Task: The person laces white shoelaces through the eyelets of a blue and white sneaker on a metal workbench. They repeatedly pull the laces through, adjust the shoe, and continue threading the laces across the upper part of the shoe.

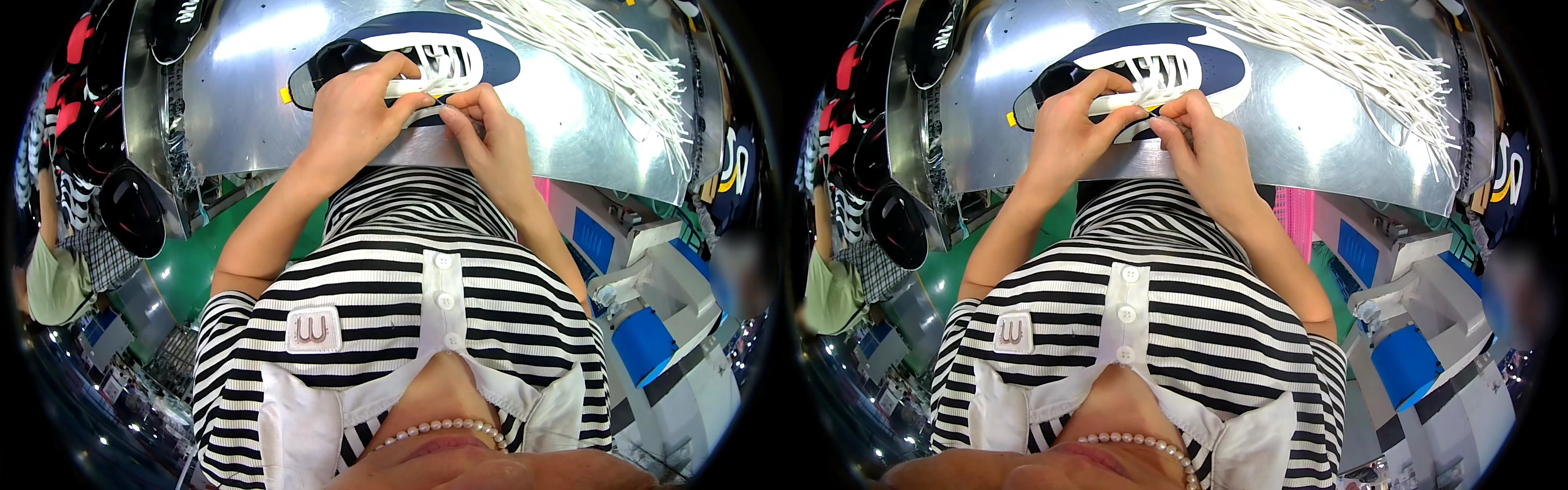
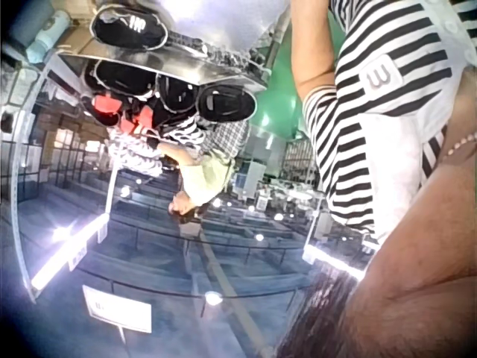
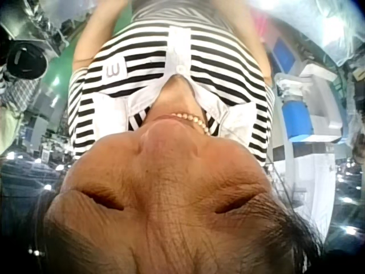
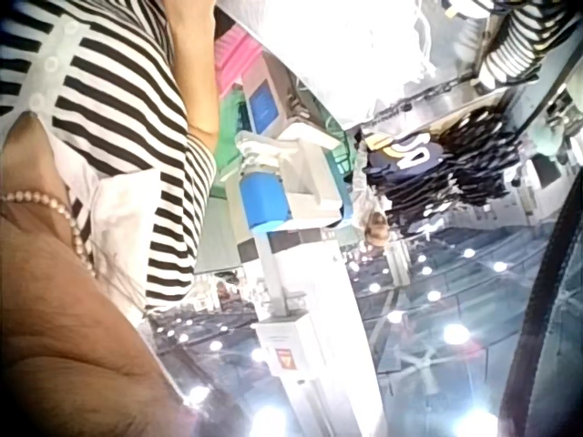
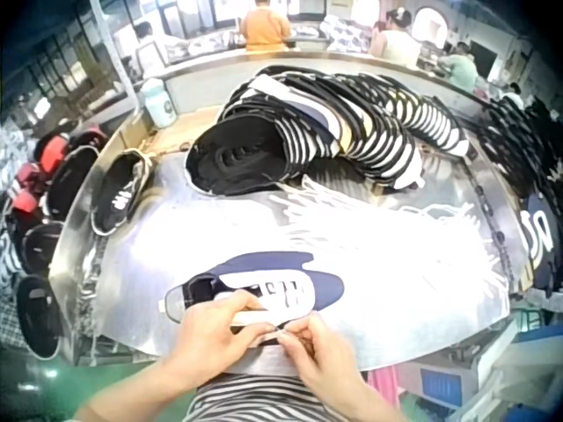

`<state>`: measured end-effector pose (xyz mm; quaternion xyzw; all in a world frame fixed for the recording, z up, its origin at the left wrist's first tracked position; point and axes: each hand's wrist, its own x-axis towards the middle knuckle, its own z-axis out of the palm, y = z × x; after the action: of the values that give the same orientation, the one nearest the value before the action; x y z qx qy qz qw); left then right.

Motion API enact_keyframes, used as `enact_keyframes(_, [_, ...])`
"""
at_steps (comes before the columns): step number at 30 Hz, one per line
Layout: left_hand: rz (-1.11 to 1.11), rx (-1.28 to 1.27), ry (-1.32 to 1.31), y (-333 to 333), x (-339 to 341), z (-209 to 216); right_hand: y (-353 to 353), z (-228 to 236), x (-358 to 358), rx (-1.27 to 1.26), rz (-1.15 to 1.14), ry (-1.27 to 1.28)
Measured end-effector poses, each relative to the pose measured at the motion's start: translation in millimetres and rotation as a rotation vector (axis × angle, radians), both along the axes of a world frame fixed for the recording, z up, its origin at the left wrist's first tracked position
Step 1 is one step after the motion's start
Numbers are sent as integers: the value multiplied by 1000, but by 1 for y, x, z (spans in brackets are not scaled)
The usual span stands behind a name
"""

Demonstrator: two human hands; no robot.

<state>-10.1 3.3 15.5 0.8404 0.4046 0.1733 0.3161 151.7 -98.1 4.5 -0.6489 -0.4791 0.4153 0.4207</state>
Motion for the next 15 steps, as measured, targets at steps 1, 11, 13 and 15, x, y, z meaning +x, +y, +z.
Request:
enact_keyframes(1, [0, -9, -13, 0, 0, 0, 2, 1, 1, -25, 8, -8])
enact_keyframes(11, [-176, 175, -38, -9, -4, -3, 29, 4, -5, -119, 33, -76])
enact_keyframes(13, [-148, 137, -63, -12, -6, -2, 16, 14, 10, -149, 111, -112])
enact_keyframes(15, [-123, 82, -79, -12, -8, -1, 2, 23, 31, -218, 120, -107])
